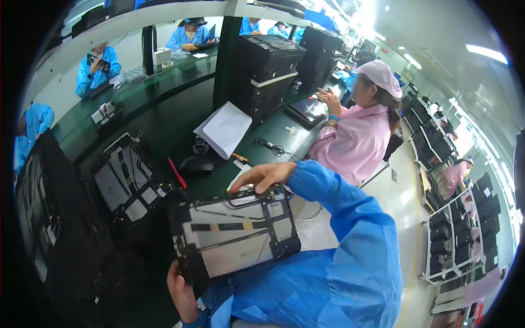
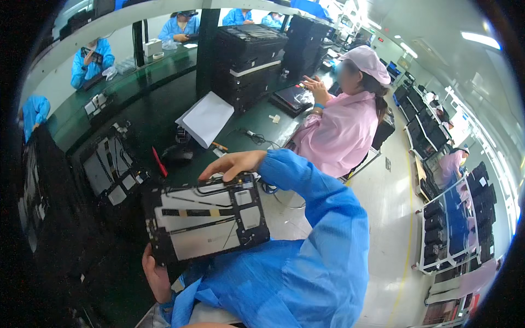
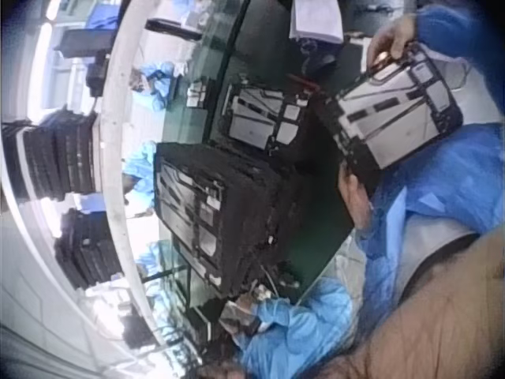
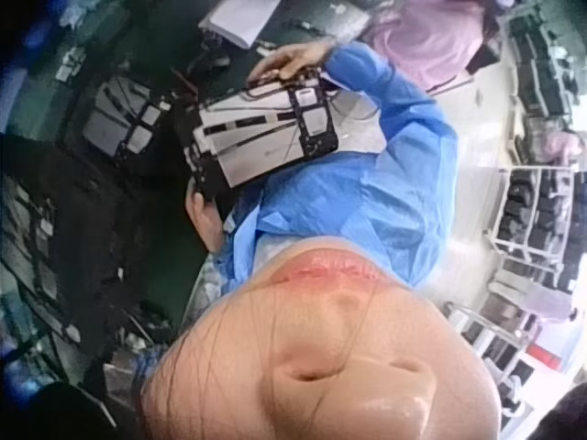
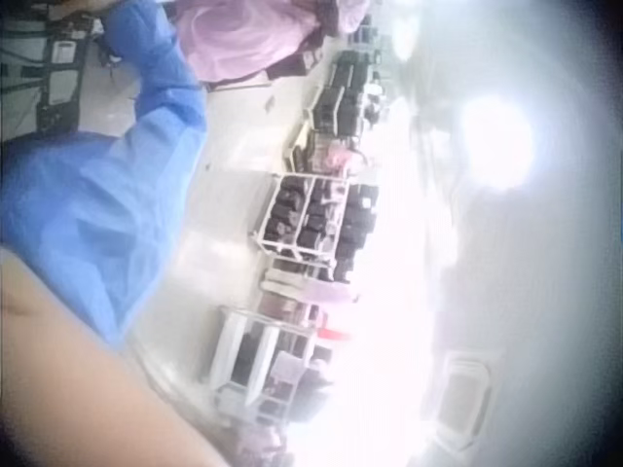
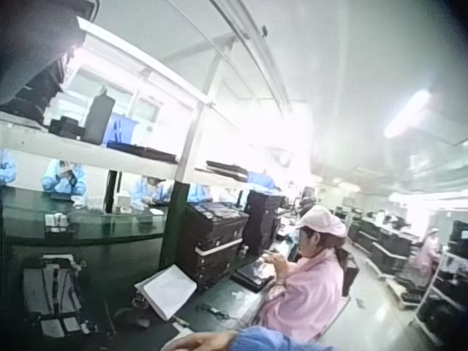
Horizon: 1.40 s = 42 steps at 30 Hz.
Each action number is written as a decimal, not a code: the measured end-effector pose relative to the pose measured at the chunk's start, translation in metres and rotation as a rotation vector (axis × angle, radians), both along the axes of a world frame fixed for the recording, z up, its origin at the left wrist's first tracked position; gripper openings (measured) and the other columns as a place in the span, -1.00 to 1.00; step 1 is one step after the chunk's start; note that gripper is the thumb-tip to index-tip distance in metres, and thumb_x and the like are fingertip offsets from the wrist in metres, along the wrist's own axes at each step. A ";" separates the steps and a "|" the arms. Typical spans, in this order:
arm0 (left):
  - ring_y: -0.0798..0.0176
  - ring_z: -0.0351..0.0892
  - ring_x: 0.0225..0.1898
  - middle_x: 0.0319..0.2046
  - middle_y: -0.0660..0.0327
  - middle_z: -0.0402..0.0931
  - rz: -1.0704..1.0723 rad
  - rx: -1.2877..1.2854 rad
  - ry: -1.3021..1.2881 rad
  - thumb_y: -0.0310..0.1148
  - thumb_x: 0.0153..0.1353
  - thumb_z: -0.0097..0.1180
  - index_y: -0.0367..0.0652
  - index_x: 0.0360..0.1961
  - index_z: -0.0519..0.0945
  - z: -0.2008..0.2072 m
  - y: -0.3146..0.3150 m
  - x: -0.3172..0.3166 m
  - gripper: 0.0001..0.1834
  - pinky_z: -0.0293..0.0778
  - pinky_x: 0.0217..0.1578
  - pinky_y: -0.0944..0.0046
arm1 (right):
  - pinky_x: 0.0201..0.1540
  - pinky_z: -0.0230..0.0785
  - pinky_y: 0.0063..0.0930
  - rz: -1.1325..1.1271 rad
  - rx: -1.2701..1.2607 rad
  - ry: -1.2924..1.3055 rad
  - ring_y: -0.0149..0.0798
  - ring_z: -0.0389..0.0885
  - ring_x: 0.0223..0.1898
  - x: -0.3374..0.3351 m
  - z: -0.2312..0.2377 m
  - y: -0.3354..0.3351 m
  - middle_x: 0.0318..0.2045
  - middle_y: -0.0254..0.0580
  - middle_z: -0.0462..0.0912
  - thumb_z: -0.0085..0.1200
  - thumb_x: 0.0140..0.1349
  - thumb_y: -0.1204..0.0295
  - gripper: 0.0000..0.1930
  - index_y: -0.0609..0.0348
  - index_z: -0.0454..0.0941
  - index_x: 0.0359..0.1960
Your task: The person writes on a sheet with a pen, clicks a hand tally counter, and connects ribbon cables from tablet screens to a test module to test display and touch functions by hand.
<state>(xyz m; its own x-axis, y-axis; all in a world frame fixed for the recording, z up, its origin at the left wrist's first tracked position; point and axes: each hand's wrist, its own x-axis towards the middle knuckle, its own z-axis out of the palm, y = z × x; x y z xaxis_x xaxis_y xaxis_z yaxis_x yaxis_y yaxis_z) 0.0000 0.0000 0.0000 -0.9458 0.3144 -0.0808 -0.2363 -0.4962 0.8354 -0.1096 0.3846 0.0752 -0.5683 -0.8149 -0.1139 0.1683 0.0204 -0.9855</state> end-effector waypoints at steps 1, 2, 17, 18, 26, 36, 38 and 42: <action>0.05 0.24 0.18 0.20 0.01 0.18 0.050 -0.134 0.004 -0.03 0.13 0.06 -0.26 0.28 0.10 0.001 -0.006 0.010 -0.20 0.13 0.21 0.13 | 0.26 0.10 -0.35 0.052 0.048 0.021 -0.19 0.27 0.21 -0.007 0.000 -0.010 0.22 0.00 0.27 0.19 0.10 0.26 -0.31 0.29 0.20 0.23; 0.03 0.23 0.19 0.19 -0.07 0.16 0.098 -0.268 0.007 -0.09 0.18 0.01 -0.35 0.26 0.09 0.003 -0.011 0.019 -0.25 0.18 0.19 0.08 | 0.23 0.15 -0.39 0.099 0.068 -0.054 -0.22 0.29 0.19 -0.010 0.000 -0.023 0.22 -0.02 0.27 0.20 0.10 0.28 -0.30 0.29 0.19 0.24; 0.16 0.30 0.12 0.15 0.01 0.27 0.629 -0.314 -0.229 -0.35 0.22 0.00 -0.33 0.24 0.19 -0.061 -0.015 0.107 -0.42 0.20 0.14 0.23 | 0.16 0.21 -0.38 0.516 0.404 0.620 -0.16 0.39 0.12 -0.093 -0.052 -0.127 0.05 0.05 0.46 0.03 0.24 0.27 -0.50 0.34 0.32 0.12; 0.17 0.30 0.12 0.16 0.02 0.26 0.655 -0.296 -0.255 -0.35 0.23 0.00 -0.33 0.24 0.20 -0.060 -0.012 0.105 -0.43 0.20 0.14 0.25 | 0.18 0.18 -0.35 0.449 0.371 0.806 -0.09 0.37 0.13 -0.087 -0.049 -0.117 0.07 0.08 0.43 0.04 0.23 0.24 -0.48 0.33 0.31 0.13; 0.27 0.34 0.07 0.13 0.08 0.32 0.683 -0.293 -0.354 -0.39 0.25 -0.08 -0.34 0.23 0.21 -0.023 0.005 0.094 -0.47 0.24 0.06 0.38 | 0.14 0.23 -0.38 -0.033 0.523 0.566 -0.21 0.39 0.11 -0.052 0.022 0.011 0.07 -0.09 0.45 -0.01 0.23 0.45 -0.60 0.23 0.36 0.12; 0.13 0.31 0.04 0.04 0.10 0.29 0.691 -1.368 -0.050 -0.23 0.29 -0.20 -0.18 0.20 0.33 0.039 0.037 0.058 -0.52 0.19 0.06 0.26 | 0.23 0.01 0.12 -0.584 0.771 1.663 -0.10 0.47 0.02 -0.152 -0.013 0.033 -0.09 -0.16 0.54 0.24 0.01 0.21 -0.36 -0.02 0.30 0.16; 0.05 0.25 0.16 0.12 0.05 0.28 0.652 -1.362 0.150 -0.17 0.28 -0.19 -0.17 0.19 0.34 0.054 0.051 0.045 -0.50 0.15 0.14 0.19 | 0.26 -0.14 0.20 -0.410 0.889 1.576 -0.10 0.46 0.01 -0.164 -0.007 0.044 -0.14 -0.20 0.55 0.27 -0.05 0.18 -0.35 -0.04 0.33 0.13; 0.00 0.22 0.20 0.16 0.02 0.26 0.597 -1.443 0.334 -0.18 0.21 -0.10 -0.21 0.17 0.34 0.090 0.084 0.025 -0.47 0.08 0.20 0.16 | 0.18 0.07 -0.06 0.013 1.017 1.411 -0.15 0.50 -0.11 -0.172 0.019 0.075 -0.32 -0.17 0.55 0.23 -0.06 0.35 -0.63 0.03 0.52 -0.15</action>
